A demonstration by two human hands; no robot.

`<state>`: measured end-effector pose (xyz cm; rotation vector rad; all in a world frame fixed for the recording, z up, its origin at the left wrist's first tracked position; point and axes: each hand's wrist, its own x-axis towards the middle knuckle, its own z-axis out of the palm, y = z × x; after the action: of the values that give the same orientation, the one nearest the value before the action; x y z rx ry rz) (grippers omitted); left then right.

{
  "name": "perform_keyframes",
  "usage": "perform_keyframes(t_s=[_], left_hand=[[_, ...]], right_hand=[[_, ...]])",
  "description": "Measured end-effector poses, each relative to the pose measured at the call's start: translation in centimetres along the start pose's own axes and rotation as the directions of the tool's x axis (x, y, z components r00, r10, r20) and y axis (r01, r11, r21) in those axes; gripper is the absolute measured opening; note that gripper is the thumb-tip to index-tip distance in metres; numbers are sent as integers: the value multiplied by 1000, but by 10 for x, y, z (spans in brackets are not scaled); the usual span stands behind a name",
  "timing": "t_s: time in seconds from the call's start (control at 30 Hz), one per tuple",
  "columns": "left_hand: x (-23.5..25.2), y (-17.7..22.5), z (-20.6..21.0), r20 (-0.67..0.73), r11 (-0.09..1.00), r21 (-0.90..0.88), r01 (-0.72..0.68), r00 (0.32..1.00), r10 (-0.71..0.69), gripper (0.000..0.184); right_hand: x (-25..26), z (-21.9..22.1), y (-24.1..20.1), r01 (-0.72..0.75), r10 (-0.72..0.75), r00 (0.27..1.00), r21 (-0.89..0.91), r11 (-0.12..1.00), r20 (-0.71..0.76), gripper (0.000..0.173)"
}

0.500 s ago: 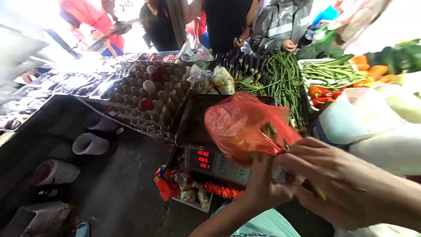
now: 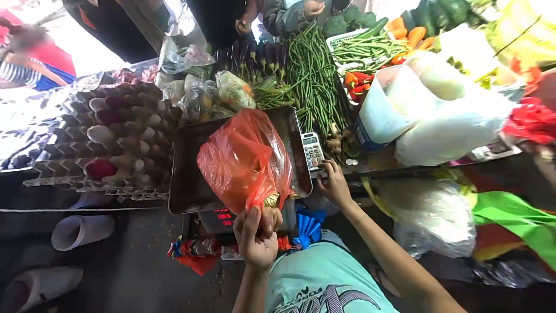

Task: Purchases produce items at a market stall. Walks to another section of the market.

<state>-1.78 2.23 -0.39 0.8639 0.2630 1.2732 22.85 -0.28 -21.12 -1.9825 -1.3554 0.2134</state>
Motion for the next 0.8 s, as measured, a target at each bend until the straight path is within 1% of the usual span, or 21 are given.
perform_keyframes(t_s=[0.07,0.13,0.23,0.3,0.37,0.5,0.57,0.63,0.7,0.8], left_hand=[[-1,-2,-2,37,999,27,-26,999,25,32],[-1,-5,-4,65,998,41,-44,997,41,31],[-1,-4,-6,74,997,58,-42,997,38,33],[0,-4,-5,67,998,55,-41,997,37,34],[-1,-4,-4,64,997,60,-44,997,40,33],[-4,-6,-6,77,995,89,-49,996,42,31],[-5,-7,-8,86,994,103,-46,996,37,29],[-5,-9,-9,104,994,99,-45,994,35,28],[-4,-10,-10,117,996,81,-44,993,35,29],[-6,-11,-10,121,997,59,-42,992,34,29]], right_hand=[[-1,14,3,32,-30,999,-93,995,22,47],[3,21,0,1,9,998,-144,990,69,57],[13,30,-14,32,-30,999,-191,981,14,59],[16,39,-21,57,-56,998,-201,978,13,57],[18,43,-26,34,-29,999,-184,982,34,57],[28,30,-42,-5,5,1000,-129,992,-4,60],[32,25,-40,-12,11,1000,-95,995,-3,63],[37,21,-36,11,-12,1000,-92,996,-11,63],[35,18,-30,70,-73,997,-109,992,-23,63],[16,17,-25,104,-103,995,-86,991,15,63]])
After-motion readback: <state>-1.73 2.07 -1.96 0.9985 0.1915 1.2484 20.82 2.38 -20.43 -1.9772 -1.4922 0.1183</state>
